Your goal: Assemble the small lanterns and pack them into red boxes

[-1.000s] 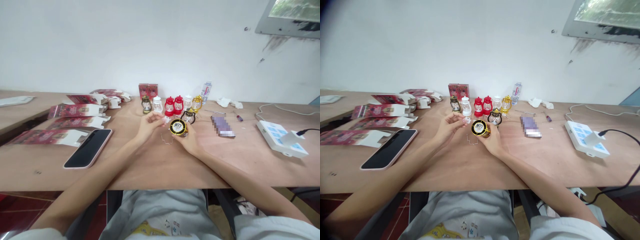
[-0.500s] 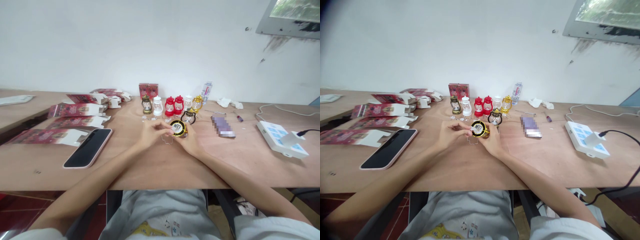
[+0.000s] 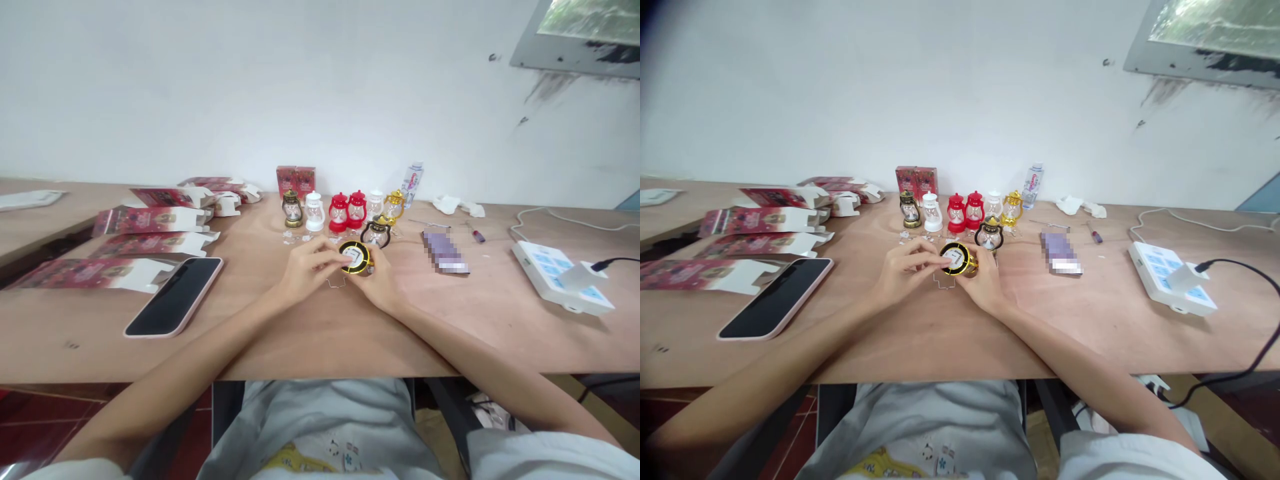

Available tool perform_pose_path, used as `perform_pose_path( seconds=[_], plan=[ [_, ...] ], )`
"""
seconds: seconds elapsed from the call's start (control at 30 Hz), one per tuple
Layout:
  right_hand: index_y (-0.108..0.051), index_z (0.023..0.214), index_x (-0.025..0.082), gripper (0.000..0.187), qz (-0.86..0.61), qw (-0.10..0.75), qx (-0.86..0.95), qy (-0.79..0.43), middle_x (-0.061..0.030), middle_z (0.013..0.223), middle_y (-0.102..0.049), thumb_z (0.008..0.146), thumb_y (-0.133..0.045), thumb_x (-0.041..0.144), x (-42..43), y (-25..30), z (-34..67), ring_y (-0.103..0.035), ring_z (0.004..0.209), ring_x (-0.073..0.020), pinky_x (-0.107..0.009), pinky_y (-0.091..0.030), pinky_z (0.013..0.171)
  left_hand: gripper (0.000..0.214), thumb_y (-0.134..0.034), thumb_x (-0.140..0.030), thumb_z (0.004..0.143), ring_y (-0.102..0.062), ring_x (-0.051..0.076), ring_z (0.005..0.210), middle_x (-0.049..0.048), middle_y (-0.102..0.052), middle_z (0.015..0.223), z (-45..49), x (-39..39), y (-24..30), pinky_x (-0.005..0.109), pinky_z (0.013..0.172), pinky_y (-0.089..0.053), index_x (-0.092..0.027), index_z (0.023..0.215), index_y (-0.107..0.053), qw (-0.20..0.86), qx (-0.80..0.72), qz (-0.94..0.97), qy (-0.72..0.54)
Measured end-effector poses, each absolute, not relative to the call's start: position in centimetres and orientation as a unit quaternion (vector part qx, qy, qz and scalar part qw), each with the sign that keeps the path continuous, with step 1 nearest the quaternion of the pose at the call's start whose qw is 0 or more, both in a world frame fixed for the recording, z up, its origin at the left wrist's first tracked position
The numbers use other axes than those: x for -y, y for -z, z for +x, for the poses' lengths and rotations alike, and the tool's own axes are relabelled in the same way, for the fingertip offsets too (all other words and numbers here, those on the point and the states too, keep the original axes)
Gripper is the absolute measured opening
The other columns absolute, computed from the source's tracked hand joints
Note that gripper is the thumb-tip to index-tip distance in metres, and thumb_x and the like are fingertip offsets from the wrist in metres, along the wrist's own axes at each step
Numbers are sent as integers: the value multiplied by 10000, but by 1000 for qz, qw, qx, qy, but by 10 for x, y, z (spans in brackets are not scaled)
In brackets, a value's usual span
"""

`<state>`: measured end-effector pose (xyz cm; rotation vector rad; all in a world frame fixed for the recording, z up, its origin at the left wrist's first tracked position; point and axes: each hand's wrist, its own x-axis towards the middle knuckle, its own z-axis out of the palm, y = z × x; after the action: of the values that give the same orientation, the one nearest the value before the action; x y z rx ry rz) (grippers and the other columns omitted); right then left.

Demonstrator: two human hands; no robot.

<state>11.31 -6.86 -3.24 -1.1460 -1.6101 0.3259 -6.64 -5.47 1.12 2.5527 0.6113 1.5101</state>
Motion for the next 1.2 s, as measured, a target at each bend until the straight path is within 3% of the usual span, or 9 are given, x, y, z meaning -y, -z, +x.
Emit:
perform_pose_path(
  seconds=[0.33, 1.0, 1.2],
  plan=[
    [-532, 1093, 216, 440, -476, 536, 687, -124, -80, 1098, -638, 688, -704, 232, 68, 34, 114, -596, 1016, -243, -414, -488, 872, 152, -566, -240, 880, -606, 142, 800, 45, -733, 920, -68, 47, -7, 278, 735, -500, -236, 908, -715, -80, -141, 871, -464],
    [-546, 1109, 227, 442, -461, 543, 692, -120, -73, 1104, -645, 692, -693, 232, 67, 37, 115, -605, 1003, -240, -406, -492, 861, 150, -602, -268, 839, -604, 198, 941, 21, -729, 1008, -67, 52, -5, 362, 798, -430, -283, 952, -699, -136, -203, 870, -428],
    [-555, 1083, 208, 447, -467, 562, 669, -135, -78, 1079, -649, 678, -725, 294, 67, 37, 116, -600, 1005, -246, -406, -484, 873, 284, -661, -337, 774, -605, 231, 965, 19, -713, 1074, -67, 53, -4, 381, 806, -387, -293, 1054, -664, -151, -180, 875, -423]
  ],
)
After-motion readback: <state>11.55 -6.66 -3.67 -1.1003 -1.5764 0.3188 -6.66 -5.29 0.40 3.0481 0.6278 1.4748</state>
